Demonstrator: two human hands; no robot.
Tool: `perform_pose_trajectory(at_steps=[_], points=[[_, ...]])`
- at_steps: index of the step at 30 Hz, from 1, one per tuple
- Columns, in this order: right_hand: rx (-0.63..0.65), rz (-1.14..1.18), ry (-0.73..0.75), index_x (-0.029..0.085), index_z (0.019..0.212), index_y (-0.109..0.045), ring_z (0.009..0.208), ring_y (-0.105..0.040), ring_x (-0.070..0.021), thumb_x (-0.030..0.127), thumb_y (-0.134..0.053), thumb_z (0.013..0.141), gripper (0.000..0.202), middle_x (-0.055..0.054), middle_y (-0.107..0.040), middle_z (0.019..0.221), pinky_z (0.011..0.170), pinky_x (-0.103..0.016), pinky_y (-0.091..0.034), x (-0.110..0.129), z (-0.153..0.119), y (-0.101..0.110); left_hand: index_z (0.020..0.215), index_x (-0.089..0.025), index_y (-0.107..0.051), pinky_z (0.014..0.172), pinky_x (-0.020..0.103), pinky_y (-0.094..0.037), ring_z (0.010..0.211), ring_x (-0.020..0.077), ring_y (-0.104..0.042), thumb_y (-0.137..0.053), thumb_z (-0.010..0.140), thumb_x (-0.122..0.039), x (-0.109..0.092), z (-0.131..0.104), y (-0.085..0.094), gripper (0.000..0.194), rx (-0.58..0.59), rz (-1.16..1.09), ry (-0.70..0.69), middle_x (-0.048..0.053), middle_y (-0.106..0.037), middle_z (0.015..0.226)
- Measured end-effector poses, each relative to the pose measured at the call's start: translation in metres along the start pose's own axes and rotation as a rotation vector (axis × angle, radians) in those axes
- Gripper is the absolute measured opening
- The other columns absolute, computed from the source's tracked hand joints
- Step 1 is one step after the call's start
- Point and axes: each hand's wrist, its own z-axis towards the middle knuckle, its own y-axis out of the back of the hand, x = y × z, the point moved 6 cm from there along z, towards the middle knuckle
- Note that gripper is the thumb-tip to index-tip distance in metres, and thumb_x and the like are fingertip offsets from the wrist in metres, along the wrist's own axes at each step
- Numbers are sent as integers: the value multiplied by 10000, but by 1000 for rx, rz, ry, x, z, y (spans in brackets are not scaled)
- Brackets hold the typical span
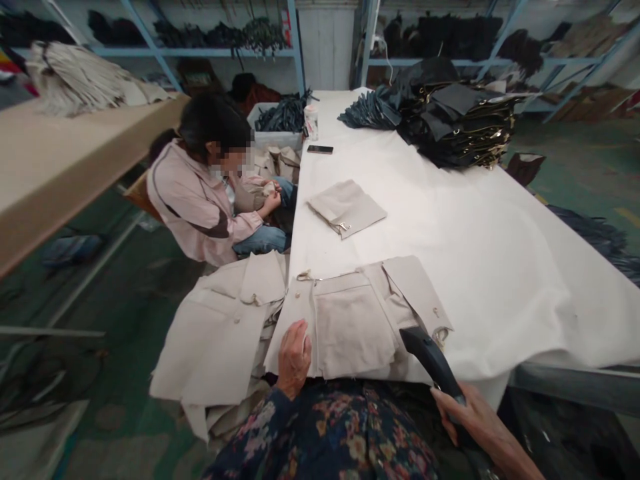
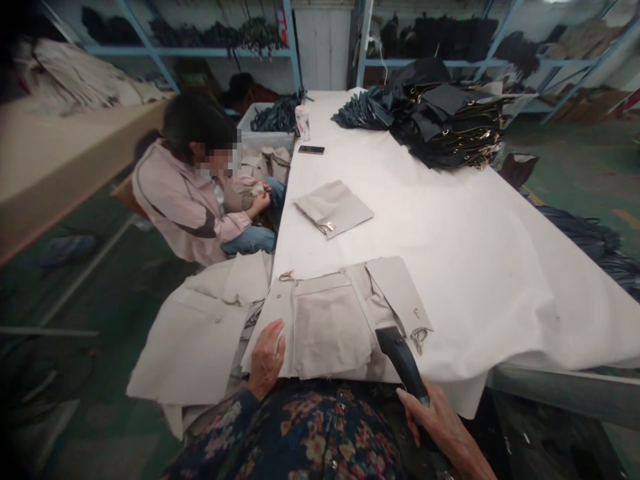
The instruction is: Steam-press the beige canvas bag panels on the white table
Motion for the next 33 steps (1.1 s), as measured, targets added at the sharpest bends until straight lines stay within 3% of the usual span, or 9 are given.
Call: perform_pose_trajectory(at_steps=[4,7,10,12,15,18,23,29,33], points=[[116,-20,11,194,702,-467,406,-474,-103,495,-526,831,333,49,-506,477,407,-197,-384,9,-5,-20,1176,-155,-497,918,459,-480,1090,288,-538,-534,851,-298,11,-25,8,357,104,57,120,146,-563,1145],[190,-39,-9,192,782,-475,407,-438,-95,495,-528,832,312,61,-483,492,389,-189,-355,19,-7,-31,1114,-174,-509,882,426,-488,1002,264,-559,-532,855,-334,-1,-29,2,305,144,27,201,114,-581,1050],[217,-66,-38,192,791,-475,389,-390,-83,482,-563,807,304,74,-450,481,377,-189,-326,24,-5,-39,1082,-181,-527,880,431,-467,979,270,-549,-562,829,-355,-16,-18,-7,309,184,-12,264,103,-578,1018],[215,-87,-49,194,773,-489,389,-401,-89,474,-588,785,298,73,-450,471,390,-196,-341,25,-3,-43,1113,-183,-530,917,464,-428,1022,293,-531,-588,799,-317,-15,-6,-14,346,177,-139,377,109,-574,1040],[186,-100,-46,194,766,-545,442,-488,-131,511,-598,756,322,44,-508,495,444,-221,-408,26,-3,-43,1189,-144,-516,1009,507,-329,1152,323,-473,-535,775,-180,2,12,-25,416,134,-410,557,161,-560,1142],[164,-102,-44,196,818,-608,517,-562,-181,550,-574,760,360,12,-572,538,519,-256,-464,28,-8,-40,1147,-130,-573,1033,472,-320,1171,296,-486,-478,753,-123,19,29,-28,405,154,-605,596,152,-608,1148],[153,-118,-32,192,910,-647,540,-598,-201,545,-605,745,392,-2,-611,551,576,-265,-489,35,-14,-34,1150,-114,-606,852,409,-491,908,250,-652,-490,777,-256,23,38,-16,415,283,-1002,594,101,-719,959],[70,-190,12,203,1060,-632,730,-645,-245,529,-629,725,467,-25,-688,721,687,-269,-513,58,-12,-34,1177,-102,-606,763,357,-522,799,232,-685,-544,738,-326,12,35,-8,497,317,-1296,659,116,-734,938],[67,-219,50,199,1045,-635,801,-643,-261,545,-617,724,472,-41,-696,789,699,-281,-519,67,-8,-37,1162,-117,-621,736,352,-529,800,236,-684,-582,688,-296,23,56,12,509,296,-1374,680,87,-744,920]])
